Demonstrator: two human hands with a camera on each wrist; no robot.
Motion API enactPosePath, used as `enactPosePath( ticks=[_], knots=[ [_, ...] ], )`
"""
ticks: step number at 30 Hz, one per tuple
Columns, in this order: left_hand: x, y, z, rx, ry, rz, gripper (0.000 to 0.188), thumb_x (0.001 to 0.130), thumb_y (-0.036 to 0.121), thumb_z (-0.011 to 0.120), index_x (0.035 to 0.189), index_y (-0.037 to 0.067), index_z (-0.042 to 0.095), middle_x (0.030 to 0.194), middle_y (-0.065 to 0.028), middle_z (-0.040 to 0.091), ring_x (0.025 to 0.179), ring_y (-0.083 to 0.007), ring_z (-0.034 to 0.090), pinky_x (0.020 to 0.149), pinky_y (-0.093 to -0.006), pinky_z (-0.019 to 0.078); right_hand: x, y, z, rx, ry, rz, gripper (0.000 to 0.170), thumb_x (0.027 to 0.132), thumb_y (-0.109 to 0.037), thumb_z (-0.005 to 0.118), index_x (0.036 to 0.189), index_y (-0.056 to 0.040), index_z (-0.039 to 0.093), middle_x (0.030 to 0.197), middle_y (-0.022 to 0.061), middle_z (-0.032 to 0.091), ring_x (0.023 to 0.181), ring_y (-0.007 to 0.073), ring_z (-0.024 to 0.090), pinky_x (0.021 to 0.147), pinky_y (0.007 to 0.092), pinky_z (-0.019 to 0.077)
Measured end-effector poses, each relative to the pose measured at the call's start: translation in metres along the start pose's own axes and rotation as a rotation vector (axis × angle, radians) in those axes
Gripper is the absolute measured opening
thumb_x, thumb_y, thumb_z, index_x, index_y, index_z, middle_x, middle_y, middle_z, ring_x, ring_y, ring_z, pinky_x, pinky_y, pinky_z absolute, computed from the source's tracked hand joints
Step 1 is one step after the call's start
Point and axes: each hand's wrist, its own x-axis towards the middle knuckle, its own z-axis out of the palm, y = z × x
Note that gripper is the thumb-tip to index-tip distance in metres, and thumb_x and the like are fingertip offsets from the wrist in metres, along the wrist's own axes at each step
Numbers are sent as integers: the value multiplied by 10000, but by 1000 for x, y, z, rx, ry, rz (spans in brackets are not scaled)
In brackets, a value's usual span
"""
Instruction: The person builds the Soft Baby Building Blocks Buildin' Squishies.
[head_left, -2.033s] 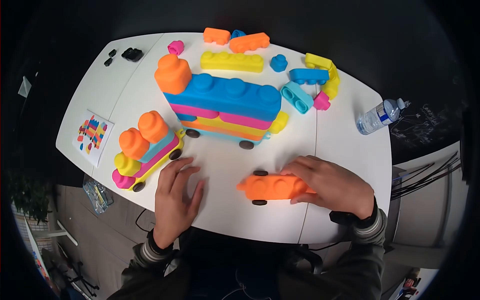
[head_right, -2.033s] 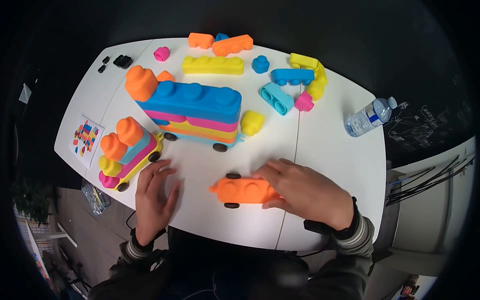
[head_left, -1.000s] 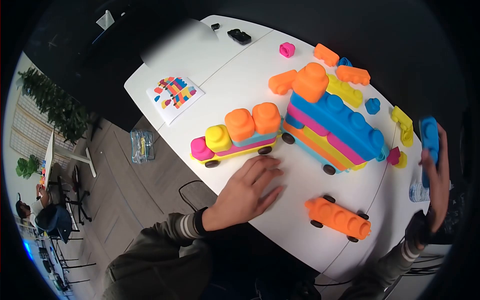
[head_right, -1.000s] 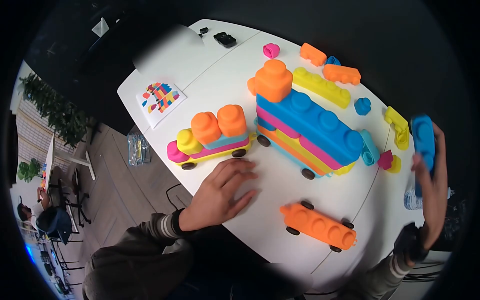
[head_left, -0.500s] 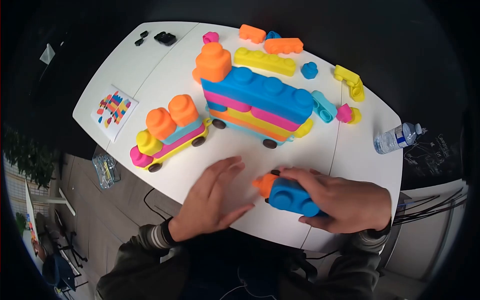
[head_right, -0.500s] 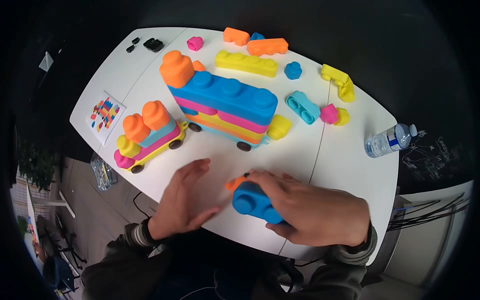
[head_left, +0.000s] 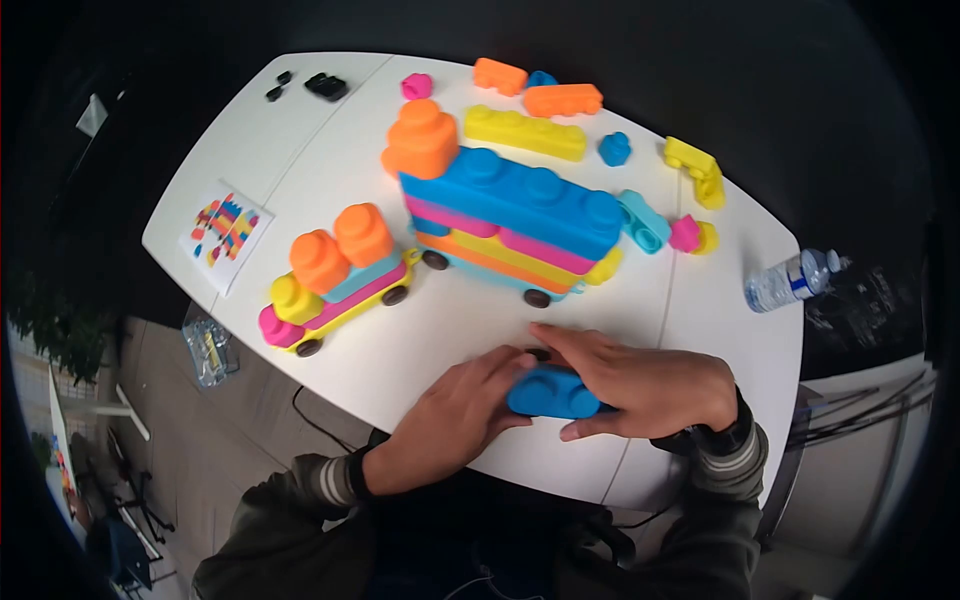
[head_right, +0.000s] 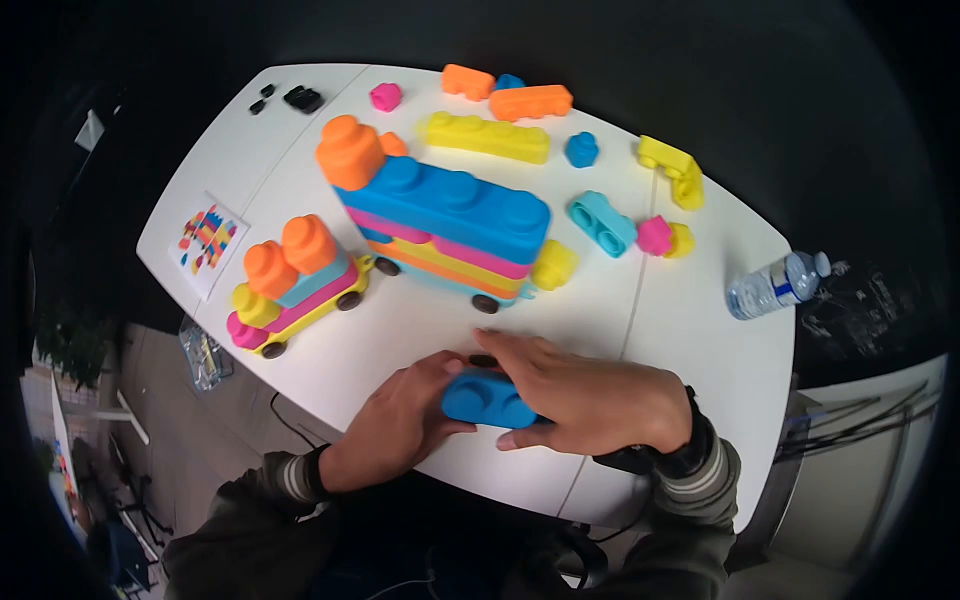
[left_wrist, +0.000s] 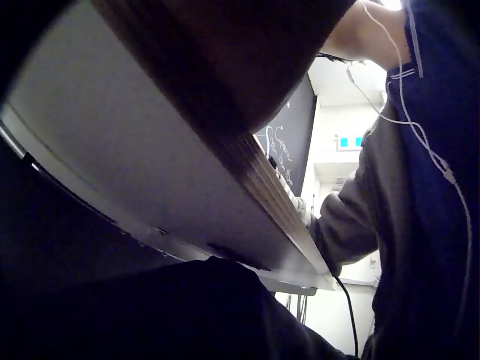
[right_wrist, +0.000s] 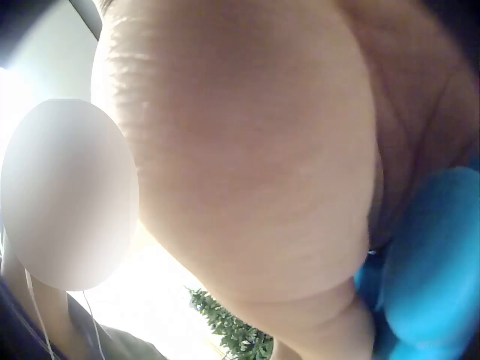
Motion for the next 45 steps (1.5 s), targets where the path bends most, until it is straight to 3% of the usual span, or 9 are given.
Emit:
enactPosePath(
  ticks=[6,10,16,20,25,28,29,36,45],
  knots=[
    [-1,0,-2,96,-1,83,709,983,191,906,1637,166,633,1563,-204,610,1326,-379,721,1096,-478,640,5,-5,-5,-66,-75,83,1153,1088,-477,827,1810,93,131,1869,343,212,1765,484,228,1416,514,318],
    [-4,1,-2,23,-46,4,748,1023,189,873,1705,250,571,1585,-202,546,1349,-400,704,1110,-486,642,6,-13,-6,-124,-88,205,1137,1074,-501,846,1863,-56,159,1717,280,385,1635,482,397,1332,594,363],
    [-2,5,-6,51,-91,-17,799,1063,236,843,1774,254,481,1552,-221,532,1381,-407,658,1142,-497,600,9,2,-3,-135,-64,144,1167,999,-541,914,1872,-172,233,1469,212,487,1414,407,502,1224,548,415],
    [0,8,-8,36,-43,-1,826,1097,309,810,1807,173,409,1539,-227,537,1340,-408,664,1142,-498,586,15,8,6,-172,24,124,1148,959,-568,945,1840,-170,325,1431,197,508,1372,393,512,1220,531,422],
    [-2,4,-4,77,-82,6,823,1108,341,797,1798,133,399,1528,-233,544,1349,-419,663,1136,-502,587,1,4,4,-270,123,149,1199,800,-628,1036,1704,-42,509,1529,195,530,1473,410,500,1222,513,466],
    [-2,4,-6,72,-82,2,842,1087,319,822,1783,94,403,1537,-252,547,1361,-440,658,1141,-510,581,-30,2,-26,-132,118,221,1122,818,-642,1008,1626,9,580,1520,230,597,1480,430,552,1199,494,509],
    [-1,5,-6,65,-67,5,861,1074,302,836,1776,62,398,1548,-267,548,1369,-456,654,1148,-519,575,-41,-7,-38,-158,155,251,941,898,-506,987,1583,15,607,1437,241,671,1383,441,646,1155,470,548],
    [0,8,-8,37,-82,-59,891,1062,250,829,1755,-45,353,1587,-318,543,1397,-505,627,1185,-549,541,-35,47,-44,-221,748,420,700,908,-154,965,1530,-36,666,1450,178,700,1310,419,697,1140,490,565],
    [1,7,-9,41,-92,-33,873,1073,243,815,1752,-59,355,1578,-333,544,1388,-513,633,1175,-550,548,9,60,-36,-285,645,298,640,915,-102,949,1500,-49,695,1465,175,744,1387,413,698,1151,499,563]
  ],
)
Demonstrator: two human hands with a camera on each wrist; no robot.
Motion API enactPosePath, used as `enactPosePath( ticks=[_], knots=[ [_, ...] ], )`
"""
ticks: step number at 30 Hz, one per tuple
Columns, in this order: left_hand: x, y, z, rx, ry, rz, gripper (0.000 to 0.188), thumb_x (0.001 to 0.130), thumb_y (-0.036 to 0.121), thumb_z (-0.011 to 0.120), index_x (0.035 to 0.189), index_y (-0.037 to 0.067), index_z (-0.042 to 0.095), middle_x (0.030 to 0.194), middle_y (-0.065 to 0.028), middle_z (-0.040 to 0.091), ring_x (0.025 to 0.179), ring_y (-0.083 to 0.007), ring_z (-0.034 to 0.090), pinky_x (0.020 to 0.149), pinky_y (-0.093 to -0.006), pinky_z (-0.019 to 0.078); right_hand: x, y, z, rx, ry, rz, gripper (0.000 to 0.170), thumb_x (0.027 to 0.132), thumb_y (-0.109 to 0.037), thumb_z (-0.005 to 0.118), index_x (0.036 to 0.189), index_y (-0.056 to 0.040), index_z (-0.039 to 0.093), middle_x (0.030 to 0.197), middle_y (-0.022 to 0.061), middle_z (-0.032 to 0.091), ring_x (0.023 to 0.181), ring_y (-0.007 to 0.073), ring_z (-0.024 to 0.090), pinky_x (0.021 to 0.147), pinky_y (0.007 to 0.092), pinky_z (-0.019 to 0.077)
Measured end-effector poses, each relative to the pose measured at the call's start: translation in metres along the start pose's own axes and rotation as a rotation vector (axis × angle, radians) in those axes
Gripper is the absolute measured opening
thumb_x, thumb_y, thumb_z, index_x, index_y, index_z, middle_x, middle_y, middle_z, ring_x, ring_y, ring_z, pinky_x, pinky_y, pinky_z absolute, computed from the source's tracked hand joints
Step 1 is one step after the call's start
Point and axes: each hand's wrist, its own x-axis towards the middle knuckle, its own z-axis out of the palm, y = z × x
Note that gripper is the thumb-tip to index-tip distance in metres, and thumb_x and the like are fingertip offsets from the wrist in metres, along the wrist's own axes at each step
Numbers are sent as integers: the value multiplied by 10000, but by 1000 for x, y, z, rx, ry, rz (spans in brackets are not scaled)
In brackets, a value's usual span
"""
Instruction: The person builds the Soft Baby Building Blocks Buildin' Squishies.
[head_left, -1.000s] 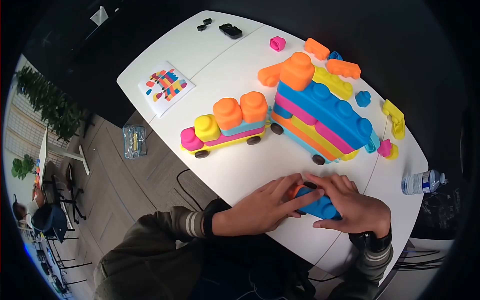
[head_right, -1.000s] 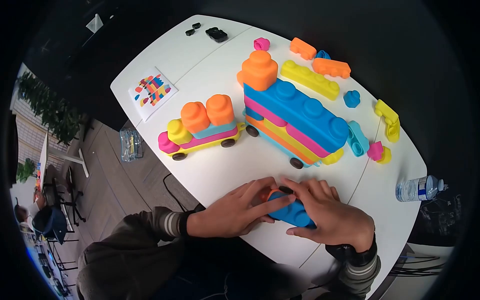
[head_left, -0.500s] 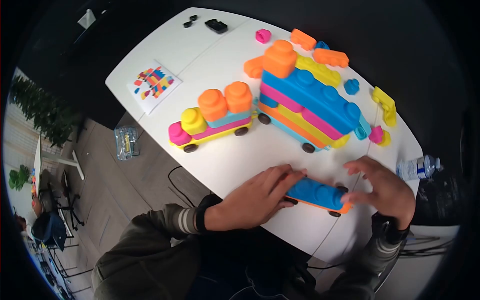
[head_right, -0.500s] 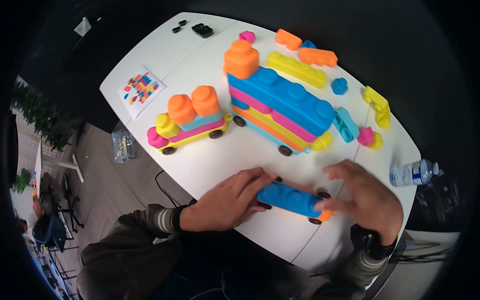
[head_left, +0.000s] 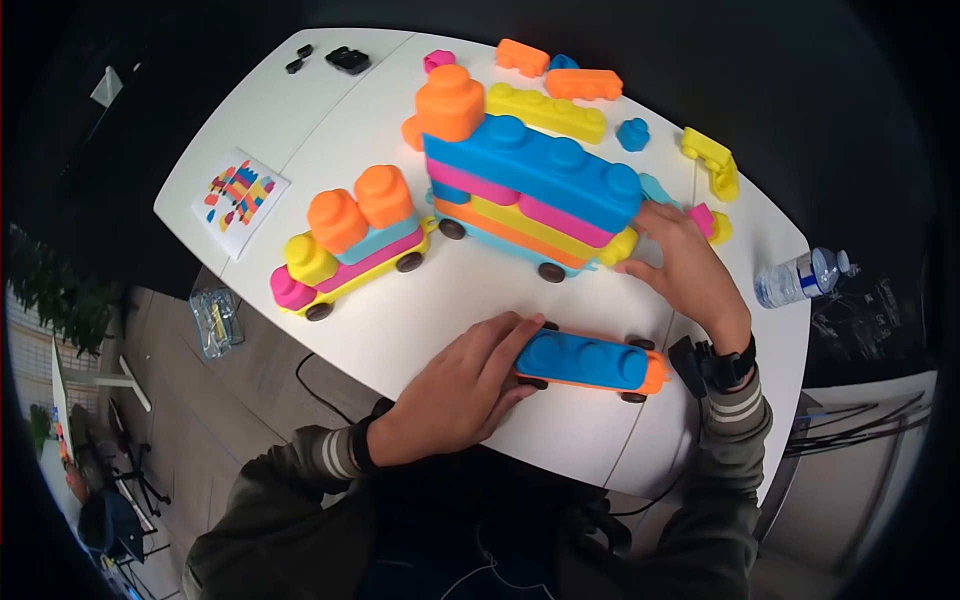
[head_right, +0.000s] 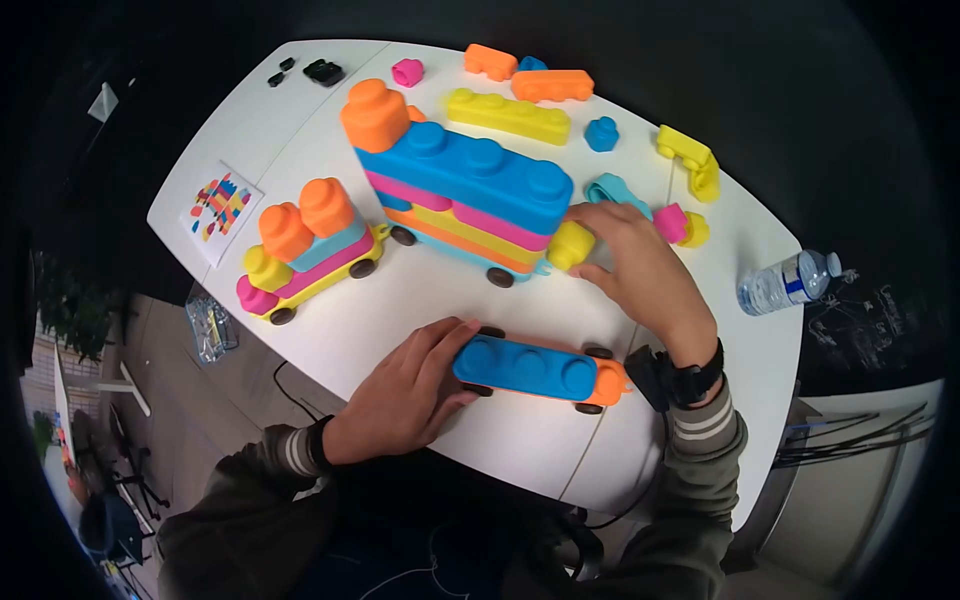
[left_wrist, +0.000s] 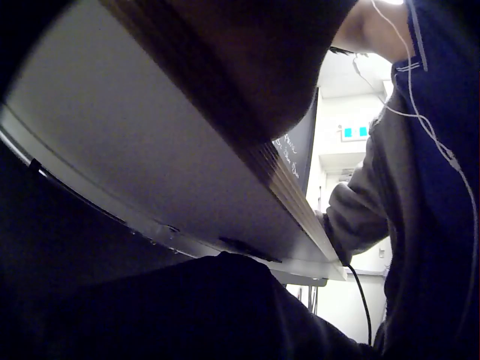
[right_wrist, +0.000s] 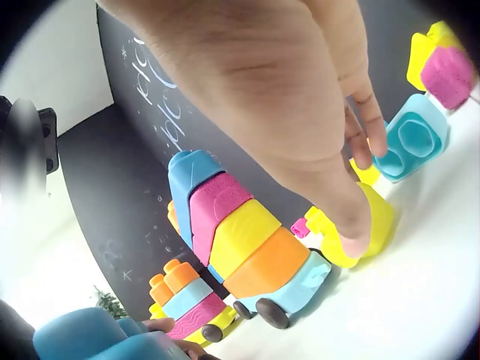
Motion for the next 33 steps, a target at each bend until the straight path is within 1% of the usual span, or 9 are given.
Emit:
enactPosePath(
  ticks=[4,9,11,12,16,20,26,31,33],
  knots=[
    [-1,1,0,-8,24,9,872,1062,239,828,1749,-57,379,1551,-325,558,1373,-504,643,1167,-537,557,-4,17,0,92,9,-47,569,951,-55,910,1460,-52,655,1379,222,750,1049,441,785,993,475,626],
    [-1,-2,1,24,68,32,854,1083,271,811,1758,-32,385,1540,-295,568,1364,-486,655,1150,-527,570,-45,-19,-61,204,-269,261,758,980,35,869,1646,-136,550,1396,217,674,1123,338,744,1011,445,637],
    [-1,-2,1,-18,40,32,829,1105,293,789,1761,-15,388,1548,-284,565,1370,-474,655,1154,-518,570,-55,-27,-87,272,-520,275,784,992,74,845,1678,-145,533,1413,207,646,1203,324,732,1036,450,651],
    [-1,-3,1,-12,47,24,829,1105,293,789,1761,-15,388,1548,-284,565,1370,-474,655,1154,-518,570,-60,-15,-93,195,-585,21,770,988,84,848,1662,-138,549,1408,191,647,1239,328,749,1077,459,661],
    [-3,-3,5,1,45,23,813,1115,300,777,1763,-1,389,1558,-276,557,1376,-466,655,1161,-507,569,-40,-27,-100,339,-957,51,645,963,127,841,1536,-98,647,1474,174,658,1320,316,765,1150,462,664],
    [-1,-1,1,7,47,19,848,1088,291,800,1762,-11,384,1562,-279,555,1365,-471,656,1154,-511,572,-34,-22,-86,447,-987,233,617,942,135,846,1492,-88,679,1455,166,690,1328,306,768,1140,448,676],
    [-1,-1,3,53,51,24,885,1061,257,829,1763,-36,376,1566,-293,552,1344,-485,660,1135,-517,579,-33,-4,-79,413,-900,66,567,857,137,919,1368,-67,782,1358,123,832,1330,267,792,1075,413,703],
    [-1,1,-1,34,22,16,890,1061,243,829,1760,-55,367,1572,-304,548,1351,-485,653,1134,-513,573,-31,1,-73,475,-886,137,511,872,142,910,1332,-49,795,1384,124,814,1328,265,789,1066,405,710],
    [-1,0,0,19,14,8,892,1061,244,827,1758,-63,363,1573,-308,547,1354,-486,650,1136,-512,570,-29,2,-70,493,-843,-48,477,872,142,914,1301,-34,799,1375,127,793,1291,260,792,1037,395,720]
  ],
)
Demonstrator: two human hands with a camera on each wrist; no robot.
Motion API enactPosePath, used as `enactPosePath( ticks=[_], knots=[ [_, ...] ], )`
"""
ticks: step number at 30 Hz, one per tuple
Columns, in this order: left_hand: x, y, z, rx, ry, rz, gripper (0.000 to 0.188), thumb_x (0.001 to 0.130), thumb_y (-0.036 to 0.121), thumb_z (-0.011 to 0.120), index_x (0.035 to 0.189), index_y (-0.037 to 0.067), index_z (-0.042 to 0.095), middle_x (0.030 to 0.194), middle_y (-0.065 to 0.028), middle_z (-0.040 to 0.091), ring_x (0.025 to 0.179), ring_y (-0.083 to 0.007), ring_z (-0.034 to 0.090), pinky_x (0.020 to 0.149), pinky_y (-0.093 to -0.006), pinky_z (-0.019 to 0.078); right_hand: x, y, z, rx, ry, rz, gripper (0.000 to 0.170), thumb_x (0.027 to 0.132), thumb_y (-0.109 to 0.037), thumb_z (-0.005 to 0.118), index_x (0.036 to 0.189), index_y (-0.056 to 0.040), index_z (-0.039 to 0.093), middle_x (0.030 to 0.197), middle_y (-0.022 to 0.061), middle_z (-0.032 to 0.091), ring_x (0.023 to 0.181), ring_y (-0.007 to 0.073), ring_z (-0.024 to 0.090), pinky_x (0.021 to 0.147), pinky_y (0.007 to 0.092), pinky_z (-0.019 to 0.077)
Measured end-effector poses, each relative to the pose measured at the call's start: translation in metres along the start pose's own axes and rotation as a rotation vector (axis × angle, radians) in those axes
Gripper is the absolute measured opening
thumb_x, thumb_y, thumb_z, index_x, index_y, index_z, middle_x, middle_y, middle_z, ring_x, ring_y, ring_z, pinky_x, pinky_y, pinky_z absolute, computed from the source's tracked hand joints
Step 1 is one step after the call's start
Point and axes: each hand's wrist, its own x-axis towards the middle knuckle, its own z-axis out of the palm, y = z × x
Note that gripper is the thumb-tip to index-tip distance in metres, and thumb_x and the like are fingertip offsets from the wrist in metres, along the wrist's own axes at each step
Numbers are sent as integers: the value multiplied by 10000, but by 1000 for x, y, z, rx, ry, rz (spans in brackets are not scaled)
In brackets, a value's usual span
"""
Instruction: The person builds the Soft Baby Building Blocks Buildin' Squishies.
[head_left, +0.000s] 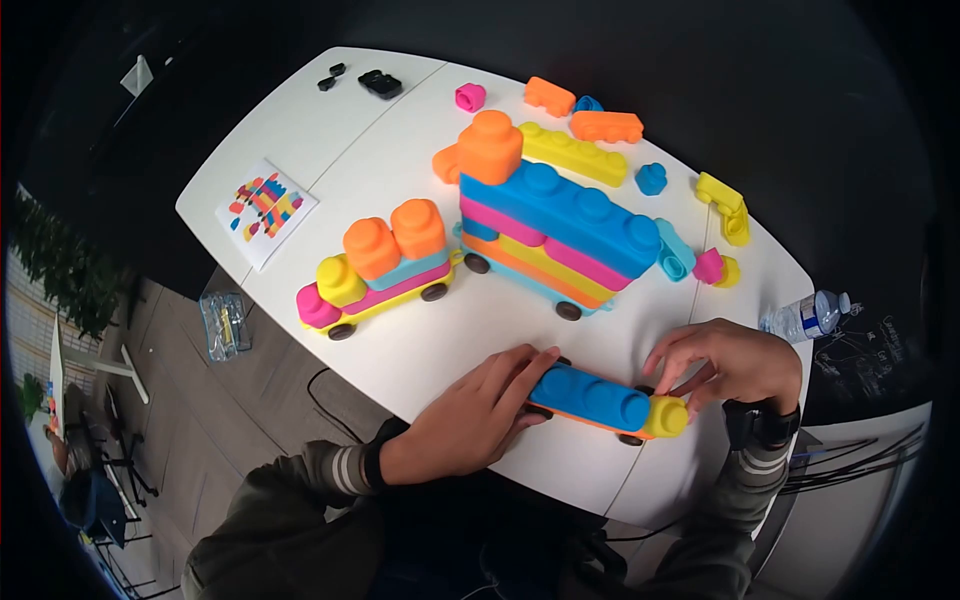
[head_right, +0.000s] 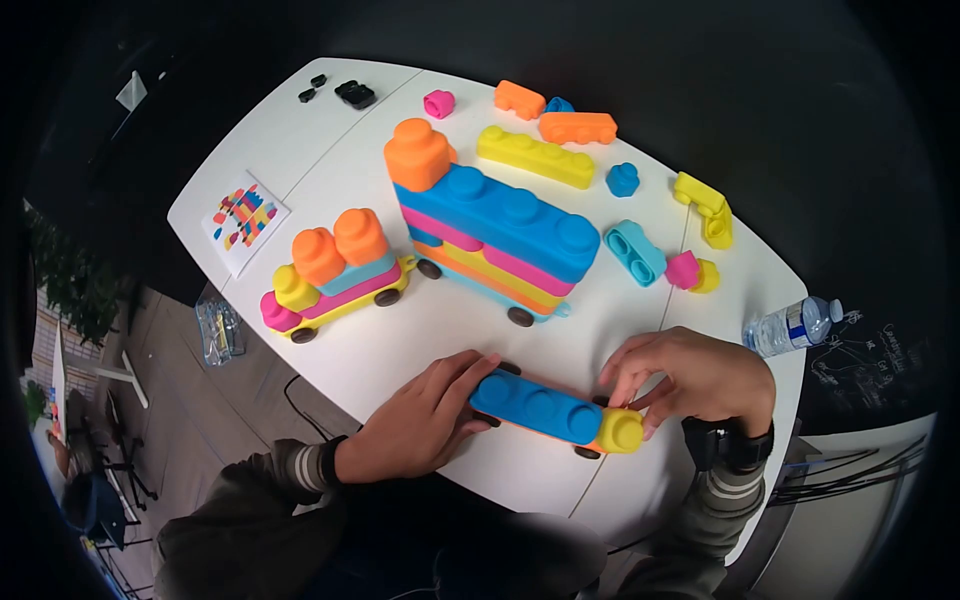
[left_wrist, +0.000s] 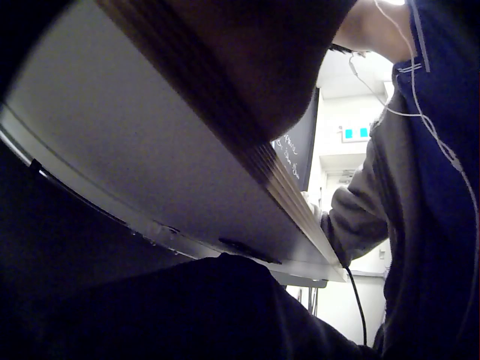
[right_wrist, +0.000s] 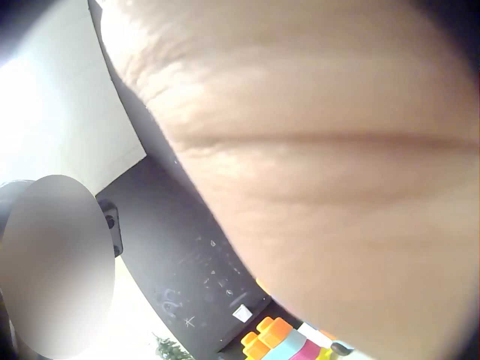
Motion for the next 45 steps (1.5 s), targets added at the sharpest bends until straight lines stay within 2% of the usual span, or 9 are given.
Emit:
enactPosePath(
  ticks=[7,10,12,15,18,20,32,34,45],
  knots=[
    [1,2,-3,35,-23,-20,875,1075,265,814,1743,-80,367,1579,-316,540,1355,-492,646,1156,-511,556,3,9,3,38,-53,14,445,843,76,978,1242,9,791,1278,146,810,1205,272,818,1019,396,720],
    [1,2,-4,32,-27,-29,875,1074,265,816,1739,-84,368,1580,-317,538,1355,-495,644,1160,-513,553,15,11,4,-54,-138,90,450,866,16,998,1263,-19,789,1399,135,783,1258,266,808,1012,383,711],
    [1,2,-3,27,-25,-33,877,1072,262,819,1738,-87,368,1580,-317,538,1356,-497,643,1162,-515,551,15,11,11,-70,-131,84,457,870,14,999,1260,-19,763,1370,131,793,1241,250,813,967,371,704],
    [0,0,-1,34,22,-19,817,1123,321,745,1751,-57,385,1537,-290,564,1347,-465,653,1160,-510,555,10,4,16,-3,-28,177,459,891,44,966,1283,-16,735,1343,134,797,1231,249,813,957,375,702],
    [0,2,-1,-2,-7,-32,817,1103,281,769,1745,-58,394,1539,-296,560,1350,-470,644,1167,-518,549,-1,7,18,80,5,90,448,916,152,858,1314,11,709,1321,154,794,1237,278,803,956,400,703],
    [2,3,-2,47,15,-36,817,1084,242,790,1737,-59,404,1538,-303,558,1351,-476,636,1163,-526,549,-4,5,16,46,56,24,434,877,218,808,1247,26,686,1214,166,777,1170,287,796,919,392,701],
    [2,4,-4,41,-1,-25,805,1084,204,792,1716,-97,394,1542,-321,531,1307,-496,642,1111,-538,569,0,-1,11,-88,80,98,465,866,156,884,1284,-7,760,1271,127,837,1205,262,823,970,384,698],
    [2,4,-4,4,-14,-55,832,1053,143,824,1726,-73,386,1600,-367,504,1367,-571,628,1136,-564,564,2,-1,12,-86,75,120,454,864,167,874,1270,-5,766,1256,136,834,1203,251,822,971,382,684],
    [3,4,-3,27,10,-31,812,1087,207,791,1718,-103,385,1536,-340,539,1310,-506,645,1108,-541,573,3,4,23,-149,166,259,355,907,122,859,1215,-31,770,1230,132,791,1084,241,831,935,372,660]
  ],
)
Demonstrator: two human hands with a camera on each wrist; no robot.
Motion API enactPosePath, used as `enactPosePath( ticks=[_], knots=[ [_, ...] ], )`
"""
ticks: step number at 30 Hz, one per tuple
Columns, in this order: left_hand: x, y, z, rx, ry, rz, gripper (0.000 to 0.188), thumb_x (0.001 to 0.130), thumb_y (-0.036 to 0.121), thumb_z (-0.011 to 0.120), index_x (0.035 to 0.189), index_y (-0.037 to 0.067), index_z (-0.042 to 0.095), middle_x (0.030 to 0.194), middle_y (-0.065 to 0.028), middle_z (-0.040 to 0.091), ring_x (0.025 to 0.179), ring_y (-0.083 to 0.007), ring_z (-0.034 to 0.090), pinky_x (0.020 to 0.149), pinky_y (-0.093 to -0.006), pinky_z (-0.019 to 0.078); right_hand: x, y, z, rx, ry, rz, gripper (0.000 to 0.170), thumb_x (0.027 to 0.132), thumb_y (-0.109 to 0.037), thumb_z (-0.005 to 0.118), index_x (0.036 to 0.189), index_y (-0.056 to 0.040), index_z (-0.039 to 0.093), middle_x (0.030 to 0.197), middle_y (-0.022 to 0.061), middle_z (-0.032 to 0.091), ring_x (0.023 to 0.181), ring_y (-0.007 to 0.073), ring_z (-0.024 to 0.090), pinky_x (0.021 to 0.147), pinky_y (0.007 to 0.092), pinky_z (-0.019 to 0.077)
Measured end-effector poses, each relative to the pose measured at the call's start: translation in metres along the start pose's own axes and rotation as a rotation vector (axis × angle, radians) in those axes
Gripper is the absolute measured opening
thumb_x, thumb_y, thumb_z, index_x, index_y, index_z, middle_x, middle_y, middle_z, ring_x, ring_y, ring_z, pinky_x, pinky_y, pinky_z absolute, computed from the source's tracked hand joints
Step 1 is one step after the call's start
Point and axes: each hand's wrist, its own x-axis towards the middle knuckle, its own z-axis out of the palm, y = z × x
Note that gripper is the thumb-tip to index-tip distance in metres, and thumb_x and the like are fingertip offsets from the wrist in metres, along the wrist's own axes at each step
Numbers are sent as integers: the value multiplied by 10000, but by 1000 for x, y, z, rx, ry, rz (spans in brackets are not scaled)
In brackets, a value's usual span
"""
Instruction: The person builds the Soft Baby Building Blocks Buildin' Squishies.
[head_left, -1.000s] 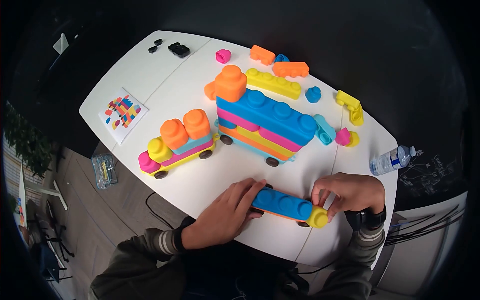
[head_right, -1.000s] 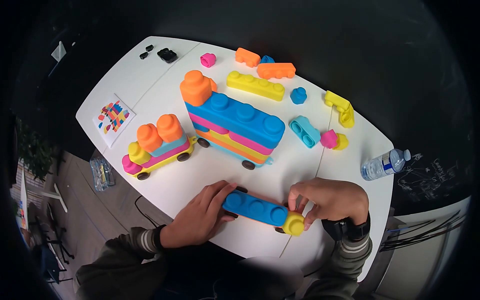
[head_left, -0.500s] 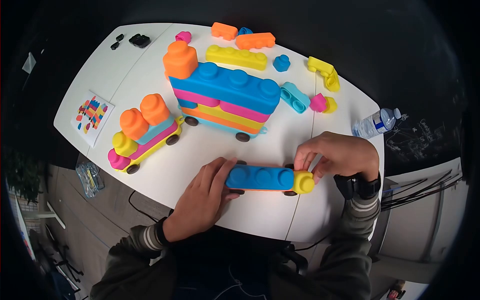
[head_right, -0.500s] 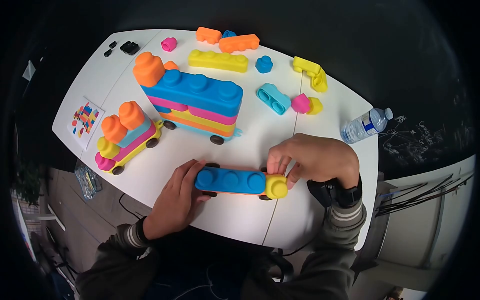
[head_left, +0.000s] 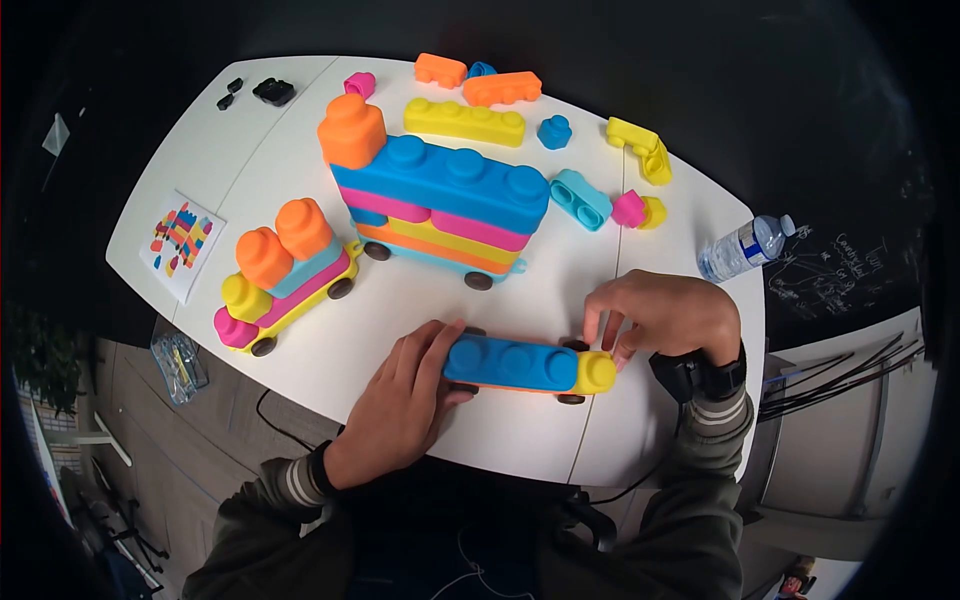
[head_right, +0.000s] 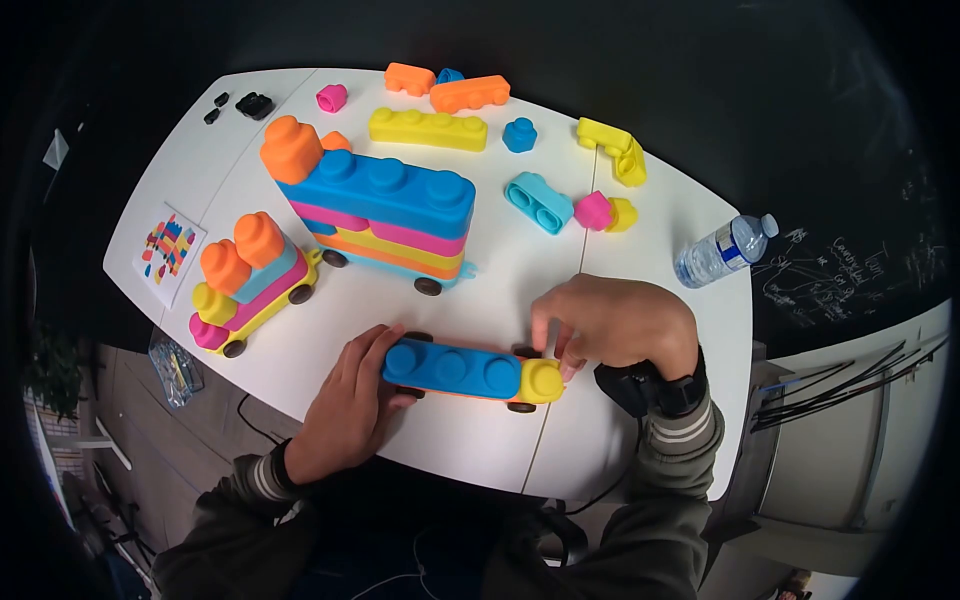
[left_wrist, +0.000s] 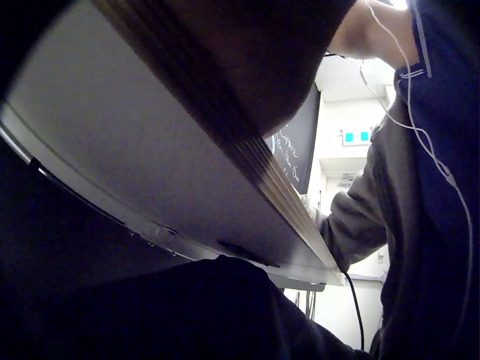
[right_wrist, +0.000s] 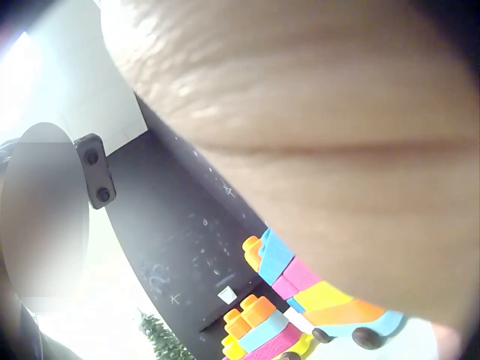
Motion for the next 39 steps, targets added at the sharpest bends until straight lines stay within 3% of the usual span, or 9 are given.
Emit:
enactPosePath(
  ticks=[5,8,11,13,16,20,23,33,39],
  knots=[
    [-2,-2,0,0,5,-1,803,1094,217,788,1722,-92,395,1537,-329,544,1326,-491,641,1127,-534,566,-2,2,-26,21,129,-213,357,953,47,892,1256,-70,743,1239,99,778,1120,208,807,1006,367,643],
    [-2,-2,0,21,20,24,802,1099,245,786,1725,-81,404,1534,-316,549,1338,-480,638,1144,-524,560,26,-3,-13,236,793,-454,732,923,-126,1008,1529,-88,601,1495,148,724,1400,255,720,1144,420,613],
    [-2,-3,1,32,8,21,805,1105,279,780,1726,-74,409,1531,-302,555,1351,-475,635,1154,-517,558,57,-11,-3,101,861,-438,858,920,-233,1025,1603,-69,532,1659,188,642,1514,280,663,1207,447,588],
    [-3,-4,2,28,20,35,805,1110,299,774,1727,-70,412,1526,-295,561,1352,-470,639,1155,-511,558,69,-10,1,138,832,-521,791,933,-301,1018,1543,-33,593,1607,209,697,1476,309,708,1207,467,590],
    [-2,-2,1,22,29,37,803,1110,306,773,1726,-67,416,1518,-289,570,1339,-463,651,1149,-507,563,78,-9,8,200,738,-467,582,933,-329,1019,1311,8,733,1237,198,854,1159,310,854,1058,432,659],
    [-2,-5,3,-5,58,37,796,1112,312,768,1724,-63,423,1506,-284,577,1329,-459,664,1141,-507,568,53,-35,8,46,676,-359,718,836,-446,1076,1301,-8,748,1150,176,863,1107,296,853,988,391,651],
    [-3,-5,3,-25,60,25,784,1116,324,762,1719,-58,436,1492,-281,584,1335,-459,668,1143,-507,570,46,-40,5,16,546,-322,695,855,-303,1079,1369,3,726,1287,180,834,1186,275,830,1163,456,634],
    [-6,-6,5,12,21,51,759,1127,358,745,1706,-43,463,1507,-288,577,1407,-463,633,1196,-520,551,84,-7,-77,150,473,-460,196,1045,-10,826,1242,-10,824,1245,121,869,1147,239,841,1056,376,651],
    [-2,-9,3,-28,26,54,758,1117,347,768,1695,-42,471,1499,-287,580,1398,-466,636,1183,-522,555,196,-34,-147,-115,577,-440,414,1041,-6,833,1447,-48,763,1397,137,827,1278,275,808,1117,388,635]
  ],
)
